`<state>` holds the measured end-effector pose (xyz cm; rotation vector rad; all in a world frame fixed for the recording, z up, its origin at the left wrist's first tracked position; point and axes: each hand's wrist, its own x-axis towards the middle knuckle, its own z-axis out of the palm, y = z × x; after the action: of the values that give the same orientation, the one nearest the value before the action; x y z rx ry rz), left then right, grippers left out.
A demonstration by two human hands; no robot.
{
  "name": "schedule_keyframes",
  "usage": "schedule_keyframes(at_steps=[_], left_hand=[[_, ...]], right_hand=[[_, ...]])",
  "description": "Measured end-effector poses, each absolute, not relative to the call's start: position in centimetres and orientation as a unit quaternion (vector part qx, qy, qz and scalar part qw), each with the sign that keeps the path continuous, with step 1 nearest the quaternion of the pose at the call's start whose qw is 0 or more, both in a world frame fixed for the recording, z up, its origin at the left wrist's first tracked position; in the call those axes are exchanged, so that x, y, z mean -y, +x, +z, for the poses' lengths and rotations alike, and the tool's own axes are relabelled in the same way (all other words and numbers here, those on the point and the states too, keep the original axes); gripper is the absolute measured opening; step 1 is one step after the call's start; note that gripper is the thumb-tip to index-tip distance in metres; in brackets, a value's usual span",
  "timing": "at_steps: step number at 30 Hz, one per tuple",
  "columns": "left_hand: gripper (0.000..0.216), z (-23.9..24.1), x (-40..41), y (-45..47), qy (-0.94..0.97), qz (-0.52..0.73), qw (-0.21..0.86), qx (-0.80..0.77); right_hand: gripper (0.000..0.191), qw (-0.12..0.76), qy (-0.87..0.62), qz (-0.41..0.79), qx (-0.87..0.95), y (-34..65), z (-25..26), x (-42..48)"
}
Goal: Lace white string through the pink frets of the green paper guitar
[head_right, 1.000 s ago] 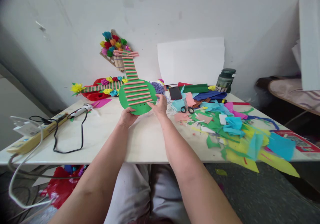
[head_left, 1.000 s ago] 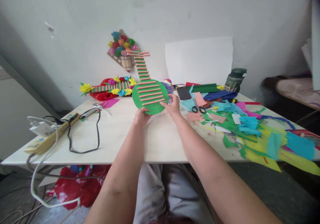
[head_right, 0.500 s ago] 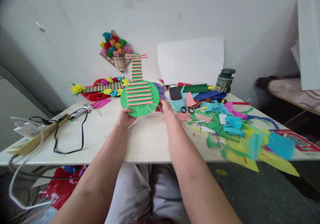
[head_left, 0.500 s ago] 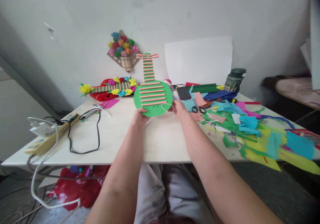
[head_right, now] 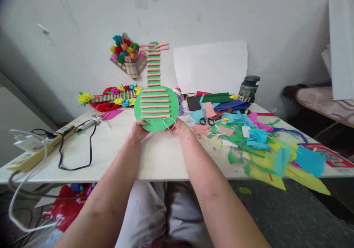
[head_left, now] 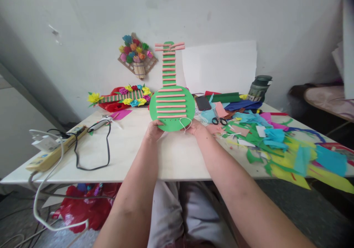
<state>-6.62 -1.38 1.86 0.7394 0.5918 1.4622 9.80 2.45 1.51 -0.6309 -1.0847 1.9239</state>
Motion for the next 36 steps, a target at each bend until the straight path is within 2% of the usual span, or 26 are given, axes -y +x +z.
schedule_keyframes(at_steps=[8,20,26,31,36], left_hand=[[0.062,1.5,1.6,-6.5,0.377,0.644,0.62,-0.243],[0.051,1.4,2.0,-5.9,0.423,0.571,0.65,-0.271],[0.046,1.4,2.0,-5.6,0.41,0.587,0.651,-0.251],[0.052,1.3,1.9,-5.7,0.386,0.605,0.648,-0.255],[0.054,1.4,2.1,-5.7,0.39,0.605,0.646,-0.253]], right_hand=[[0.011,0.492,-0.248,0.742,0.383,9.3,2.0,-2.6],[0.006,0.499,-0.259,0.76,0.327,8.9,2.2,-2.7],[0.011,0.51,-0.274,0.75,0.321,8.4,2.6,-2.5],[0.018,0.515,-0.254,0.741,0.347,8.4,2.4,-2.3],[0.018,0.519,-0.269,0.732,0.35,8.7,2.2,-2.9]])
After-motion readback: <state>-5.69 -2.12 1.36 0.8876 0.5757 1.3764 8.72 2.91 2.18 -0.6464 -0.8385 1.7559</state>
